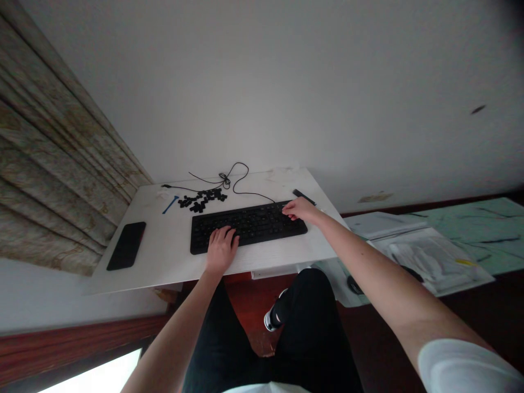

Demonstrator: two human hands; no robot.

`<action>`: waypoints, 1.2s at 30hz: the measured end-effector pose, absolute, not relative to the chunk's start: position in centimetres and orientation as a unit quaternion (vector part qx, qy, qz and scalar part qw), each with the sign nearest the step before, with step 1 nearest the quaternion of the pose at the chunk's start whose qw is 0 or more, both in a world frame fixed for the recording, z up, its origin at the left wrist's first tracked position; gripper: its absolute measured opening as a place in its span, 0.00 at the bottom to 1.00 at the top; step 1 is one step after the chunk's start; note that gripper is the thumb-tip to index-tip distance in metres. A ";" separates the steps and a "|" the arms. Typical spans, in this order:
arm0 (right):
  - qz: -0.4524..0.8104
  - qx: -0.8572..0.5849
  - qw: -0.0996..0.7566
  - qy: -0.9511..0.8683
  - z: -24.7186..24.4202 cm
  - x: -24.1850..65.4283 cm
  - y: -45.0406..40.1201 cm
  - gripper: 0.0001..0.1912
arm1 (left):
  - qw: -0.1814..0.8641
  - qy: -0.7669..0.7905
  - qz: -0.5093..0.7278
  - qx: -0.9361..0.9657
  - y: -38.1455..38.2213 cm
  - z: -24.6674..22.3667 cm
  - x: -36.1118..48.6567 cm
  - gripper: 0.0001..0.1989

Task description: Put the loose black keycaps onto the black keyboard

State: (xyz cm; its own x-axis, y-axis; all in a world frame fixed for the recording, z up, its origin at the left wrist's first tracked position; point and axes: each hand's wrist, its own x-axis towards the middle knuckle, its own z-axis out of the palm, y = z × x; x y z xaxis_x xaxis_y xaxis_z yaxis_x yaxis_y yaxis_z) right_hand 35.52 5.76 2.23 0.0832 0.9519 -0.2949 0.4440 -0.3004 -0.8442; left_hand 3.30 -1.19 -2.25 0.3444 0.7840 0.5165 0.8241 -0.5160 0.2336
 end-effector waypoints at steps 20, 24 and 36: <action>0.365 -0.685 0.211 -0.594 2.0 35.7 6.7 0.06 | 0.010 -0.498 -0.293 -0.816 -1.1 -2.4 3.3 0.14; 0.343 -0.692 0.231 -0.592 1.2 35.9 7.2 0.10 | 0.011 -0.496 -0.295 -0.817 -1.1 -2.4 3.3 0.14; 0.265 -0.700 0.090 -0.657 1.9 36.0 8.0 0.17 | 0.022 -0.499 -0.277 -0.821 -1.2 -2.3 3.6 0.14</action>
